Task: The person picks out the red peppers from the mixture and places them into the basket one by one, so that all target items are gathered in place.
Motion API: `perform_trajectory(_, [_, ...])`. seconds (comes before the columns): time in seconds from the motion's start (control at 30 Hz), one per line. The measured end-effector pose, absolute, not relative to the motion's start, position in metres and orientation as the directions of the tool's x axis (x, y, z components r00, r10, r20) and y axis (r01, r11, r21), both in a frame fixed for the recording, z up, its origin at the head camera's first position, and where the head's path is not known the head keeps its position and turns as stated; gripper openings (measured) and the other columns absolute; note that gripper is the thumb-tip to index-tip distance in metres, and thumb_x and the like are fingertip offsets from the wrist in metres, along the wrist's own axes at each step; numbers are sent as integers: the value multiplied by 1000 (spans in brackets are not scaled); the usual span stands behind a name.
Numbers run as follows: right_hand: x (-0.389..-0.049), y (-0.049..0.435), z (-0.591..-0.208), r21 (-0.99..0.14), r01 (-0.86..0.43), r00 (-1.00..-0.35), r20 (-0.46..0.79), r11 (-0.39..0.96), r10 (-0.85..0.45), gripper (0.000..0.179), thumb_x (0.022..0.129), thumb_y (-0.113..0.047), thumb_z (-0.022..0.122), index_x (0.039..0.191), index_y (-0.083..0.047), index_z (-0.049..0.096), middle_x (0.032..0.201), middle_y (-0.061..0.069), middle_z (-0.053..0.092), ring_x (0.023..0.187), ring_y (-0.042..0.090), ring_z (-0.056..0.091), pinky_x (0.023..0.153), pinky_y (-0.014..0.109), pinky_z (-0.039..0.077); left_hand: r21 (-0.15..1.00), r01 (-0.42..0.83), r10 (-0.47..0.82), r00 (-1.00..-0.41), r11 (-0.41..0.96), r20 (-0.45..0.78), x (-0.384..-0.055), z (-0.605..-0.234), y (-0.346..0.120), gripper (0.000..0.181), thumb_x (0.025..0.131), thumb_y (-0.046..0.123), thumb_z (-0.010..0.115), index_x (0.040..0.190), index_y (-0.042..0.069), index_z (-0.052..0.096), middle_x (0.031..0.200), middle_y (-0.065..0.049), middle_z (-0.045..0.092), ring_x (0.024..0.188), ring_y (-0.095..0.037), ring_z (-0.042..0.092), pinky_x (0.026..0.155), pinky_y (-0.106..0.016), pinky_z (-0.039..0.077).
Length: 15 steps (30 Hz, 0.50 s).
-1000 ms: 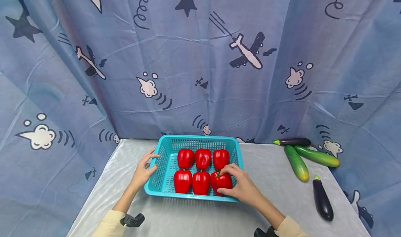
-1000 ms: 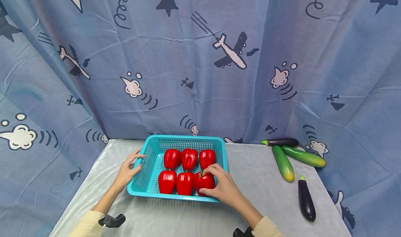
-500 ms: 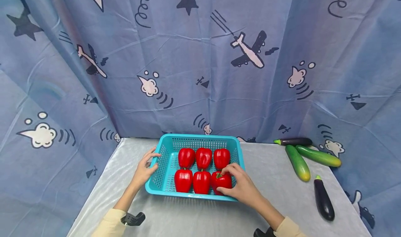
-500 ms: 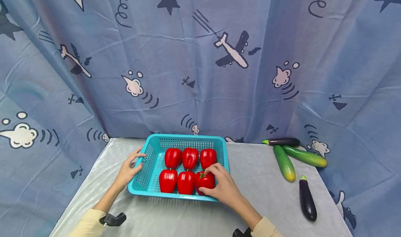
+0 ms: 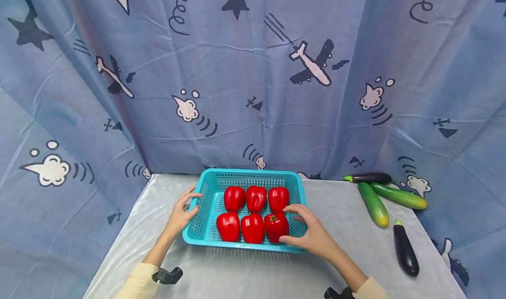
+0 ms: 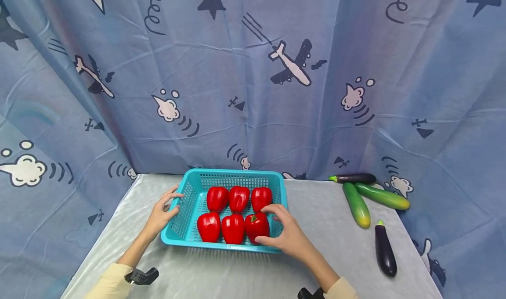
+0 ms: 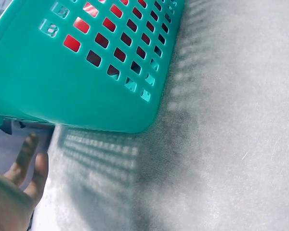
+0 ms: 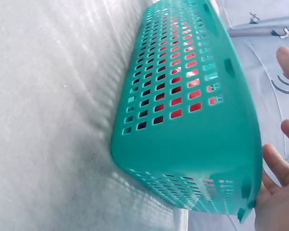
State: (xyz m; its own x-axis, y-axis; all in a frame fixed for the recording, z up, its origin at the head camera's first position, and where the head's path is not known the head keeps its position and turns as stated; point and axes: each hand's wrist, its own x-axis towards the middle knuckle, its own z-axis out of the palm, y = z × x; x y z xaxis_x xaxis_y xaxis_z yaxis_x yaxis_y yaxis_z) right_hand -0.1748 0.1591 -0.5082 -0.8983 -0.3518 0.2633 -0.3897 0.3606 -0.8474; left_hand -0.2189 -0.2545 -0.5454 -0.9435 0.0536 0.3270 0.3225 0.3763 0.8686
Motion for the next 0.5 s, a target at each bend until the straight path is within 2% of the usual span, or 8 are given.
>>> perform_trajectory(0.13, [-177,163,-511,-868,-390,-888,267,306,-374,71,75,-15,91,137,-18,55,136,2,56,127,32,50,97,58,47,890,284,47,-957,357,286,-223,-551,-259,37,89,-13,61,124,-1,66,157,-24,34,143,-42,33,99,-60,42])
perform_trajectory(0.23, [-177,167,-512,-889,-375,-887,262,264,-379,76,78,-16,89,143,-13,50,142,6,52,131,30,48,100,54,46,897,265,42,-963,354,268,-223,-551,-258,38,89,-14,60,124,-1,66,158,-23,33,144,-41,33,100,-59,42])
perform_trajectory(0.3, [-177,170,-512,-901,-365,-887,259,236,-381,77,80,-15,88,145,-9,47,145,9,50,133,33,47,101,53,45,899,257,39,-965,354,260,-223,-551,-257,38,89,-14,61,125,-1,65,158,-23,33,144,-40,33,100,-58,42])
perform_trajectory(0.5, [-177,182,-509,-892,-412,-872,327,185,-365,74,84,-5,82,147,-4,44,147,15,48,131,42,48,101,44,47,901,252,39,-966,352,255,-225,-550,-257,39,88,-14,61,124,-1,66,158,-22,33,144,-39,32,100,-59,41])
